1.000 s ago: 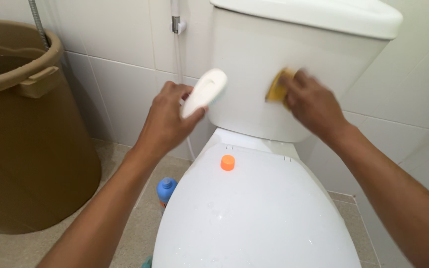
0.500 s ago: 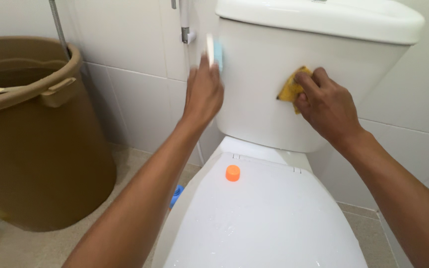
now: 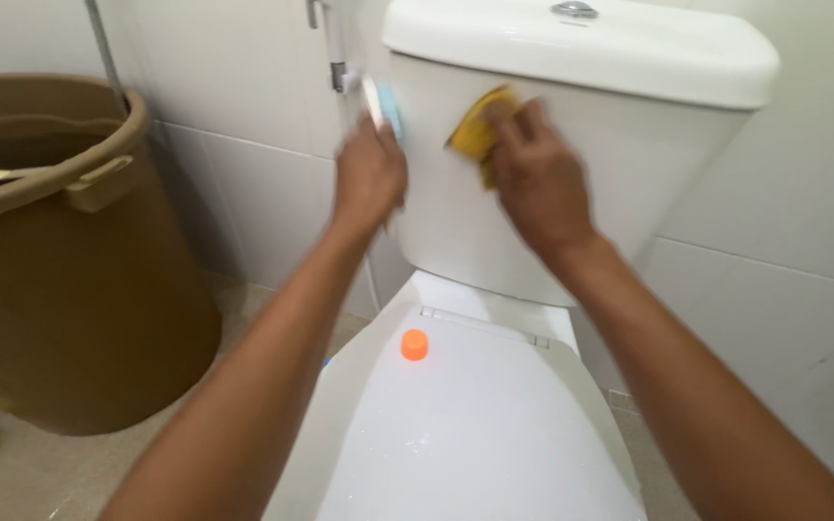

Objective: The person cleans the exterior of a toilet tank using a sponge, a small brush, and liquid cleaner from a blue bottle.

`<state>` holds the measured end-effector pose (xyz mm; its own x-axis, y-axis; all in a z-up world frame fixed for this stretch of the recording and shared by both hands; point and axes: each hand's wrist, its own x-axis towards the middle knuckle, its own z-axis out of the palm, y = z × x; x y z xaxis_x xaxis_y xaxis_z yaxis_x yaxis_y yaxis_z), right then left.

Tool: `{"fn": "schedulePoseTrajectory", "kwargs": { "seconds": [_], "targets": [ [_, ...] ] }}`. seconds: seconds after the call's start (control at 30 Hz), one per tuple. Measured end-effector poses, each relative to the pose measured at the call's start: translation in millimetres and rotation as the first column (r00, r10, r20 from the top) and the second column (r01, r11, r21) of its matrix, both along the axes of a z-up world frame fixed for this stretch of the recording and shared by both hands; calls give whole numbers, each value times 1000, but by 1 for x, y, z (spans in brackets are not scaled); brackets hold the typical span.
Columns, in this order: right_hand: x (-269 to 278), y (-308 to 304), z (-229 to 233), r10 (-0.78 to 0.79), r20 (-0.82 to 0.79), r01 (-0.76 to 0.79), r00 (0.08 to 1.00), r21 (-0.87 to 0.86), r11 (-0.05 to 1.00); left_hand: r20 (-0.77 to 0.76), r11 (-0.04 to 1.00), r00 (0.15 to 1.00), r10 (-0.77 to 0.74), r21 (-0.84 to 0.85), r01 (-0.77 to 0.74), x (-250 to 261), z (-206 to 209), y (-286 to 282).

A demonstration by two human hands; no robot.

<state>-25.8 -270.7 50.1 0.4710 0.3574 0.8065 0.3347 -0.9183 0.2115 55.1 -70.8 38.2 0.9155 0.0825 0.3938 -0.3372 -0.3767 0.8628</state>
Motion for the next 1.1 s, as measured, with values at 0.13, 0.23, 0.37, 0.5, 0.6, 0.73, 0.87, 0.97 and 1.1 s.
{"fn": "schedulePoseTrajectory", "kwargs": {
  "seconds": [0.13,0.23,0.37,0.5,0.6,0.73,0.87,0.97,1.1],
  "targets": [
    [-5,18,-35,51,-96,-63,994,-131,989,44,992,999,-16,128,11,-13,-49,18],
    [-26,-9,-15,-114,-133,112,985,-21,993,308,998,951,-41,65,22,1,-29,6],
    [3,8,38,-108,-44,112,993,107,988,18,986,986,-165,-32,165,32,-3,16],
    [17,60,-4,-120,-69,103,990,-219,970,248,979,948,-200,78,186,44,-62,32],
    [-8,50,-14,-237,-183,189,954,-244,951,132,950,941,-311,55,306,54,-55,38],
    [-9,44,16,-340,-158,331,927,-83,940,145,921,920,-365,-88,380,82,11,28],
    [26,76,3,-136,-103,120,985,-146,982,229,952,927,-296,-5,306,76,-12,35],
    [10,73,-24,-168,-166,119,972,-268,956,228,941,915,-332,17,338,58,-40,46],
    [-23,34,1,-314,-188,296,931,-118,948,176,945,934,-312,-39,324,58,-2,34]
  ]
}}
